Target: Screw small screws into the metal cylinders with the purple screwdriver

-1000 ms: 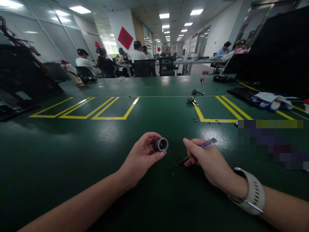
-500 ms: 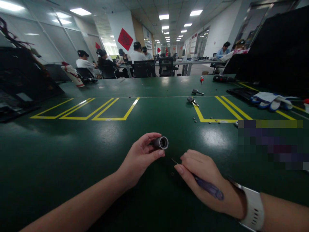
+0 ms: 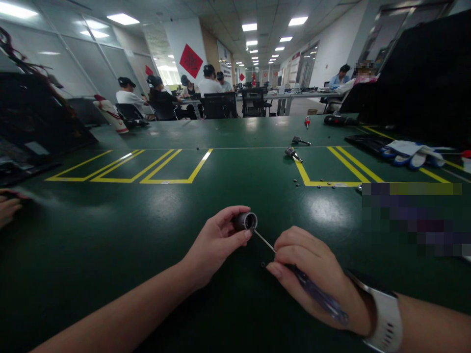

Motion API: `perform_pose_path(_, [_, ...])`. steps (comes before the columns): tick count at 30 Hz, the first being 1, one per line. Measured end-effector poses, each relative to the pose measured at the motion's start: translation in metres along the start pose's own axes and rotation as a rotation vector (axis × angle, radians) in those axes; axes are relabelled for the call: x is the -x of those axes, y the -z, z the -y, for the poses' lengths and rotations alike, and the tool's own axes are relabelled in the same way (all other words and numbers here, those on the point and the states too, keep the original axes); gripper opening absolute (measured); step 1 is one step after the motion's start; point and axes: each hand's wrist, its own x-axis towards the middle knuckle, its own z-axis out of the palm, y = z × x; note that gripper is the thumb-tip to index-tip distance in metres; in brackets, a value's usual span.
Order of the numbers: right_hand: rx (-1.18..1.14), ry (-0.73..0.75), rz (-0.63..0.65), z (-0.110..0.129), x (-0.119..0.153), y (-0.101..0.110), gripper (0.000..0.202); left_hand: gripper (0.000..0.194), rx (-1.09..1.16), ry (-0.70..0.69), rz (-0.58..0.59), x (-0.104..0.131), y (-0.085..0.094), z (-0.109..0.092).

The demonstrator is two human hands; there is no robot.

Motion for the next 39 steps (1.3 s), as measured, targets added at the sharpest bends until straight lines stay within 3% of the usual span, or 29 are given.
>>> perform_pose_path(16, [-0.026, -0.081, 0.049, -0.0039, -0.0001, -0.0027, 0.005, 0.031, -0.156, -0.026, 0.080, 0.0023, 0.0003, -0.0017])
perform_pose_path(23, [0.027, -0.051, 0.117, 0.0003, -0.0027, -0.0023, 0.010, 0.016, -0.293, -0.134, 0.010, 0.0031, -0.0048, 0.0002])
perform_pose_path(39, [0.055, -0.002, 0.136, 0.0020, -0.0008, -0.0045, 0.009, 0.018, -0.407, -0.242, -0.034, 0.0015, -0.0033, 0.0059])
